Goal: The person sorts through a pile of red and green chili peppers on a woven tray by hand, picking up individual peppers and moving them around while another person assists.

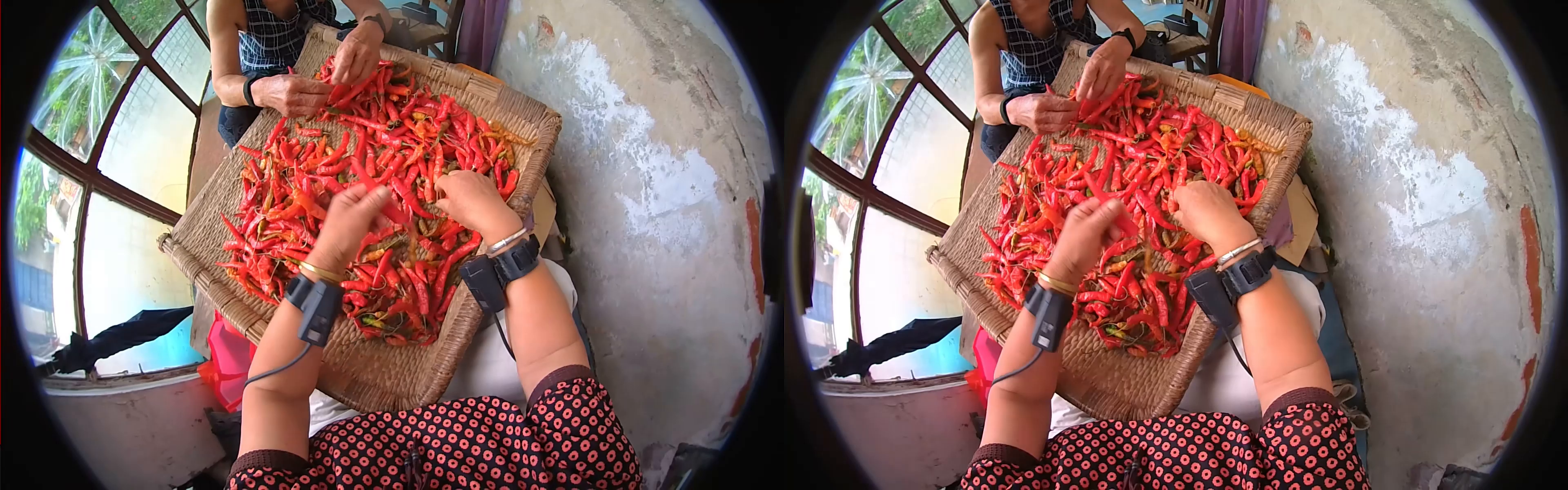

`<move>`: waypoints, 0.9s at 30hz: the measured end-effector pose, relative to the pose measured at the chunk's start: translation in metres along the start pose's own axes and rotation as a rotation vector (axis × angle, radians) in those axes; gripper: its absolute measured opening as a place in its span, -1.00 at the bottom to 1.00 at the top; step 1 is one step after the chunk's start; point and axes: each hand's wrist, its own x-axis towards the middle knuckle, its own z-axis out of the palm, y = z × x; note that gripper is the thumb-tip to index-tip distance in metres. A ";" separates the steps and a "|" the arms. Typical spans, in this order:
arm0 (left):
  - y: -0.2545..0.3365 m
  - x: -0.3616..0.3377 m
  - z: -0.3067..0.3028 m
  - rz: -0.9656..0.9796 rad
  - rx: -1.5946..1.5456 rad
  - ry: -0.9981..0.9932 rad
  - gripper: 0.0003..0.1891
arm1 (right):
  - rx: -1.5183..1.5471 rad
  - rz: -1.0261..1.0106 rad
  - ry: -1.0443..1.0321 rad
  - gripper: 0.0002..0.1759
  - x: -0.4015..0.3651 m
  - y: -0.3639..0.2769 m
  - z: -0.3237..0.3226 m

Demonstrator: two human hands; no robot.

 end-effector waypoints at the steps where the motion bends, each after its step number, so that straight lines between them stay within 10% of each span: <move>1: 0.000 0.007 -0.013 0.028 -0.062 0.013 -0.76 | -0.151 -0.012 -0.020 -0.75 0.000 0.002 0.002; 6: 0.012 0.016 -0.020 0.123 -0.652 0.308 -0.71 | -0.077 -0.049 -0.362 -0.58 0.001 -0.001 0.010; 11: -0.021 0.011 -0.014 -0.046 0.115 -0.050 -0.72 | -0.082 -0.031 -0.465 -0.52 0.007 -0.012 0.016; 17: -0.056 0.014 -0.003 0.271 0.719 -0.133 -0.75 | -0.268 0.058 -0.434 -0.66 0.012 -0.011 0.035; 27: -0.062 0.016 -0.003 0.313 0.588 -0.045 -0.77 | -0.189 -0.022 -0.198 -0.70 0.016 -0.013 0.035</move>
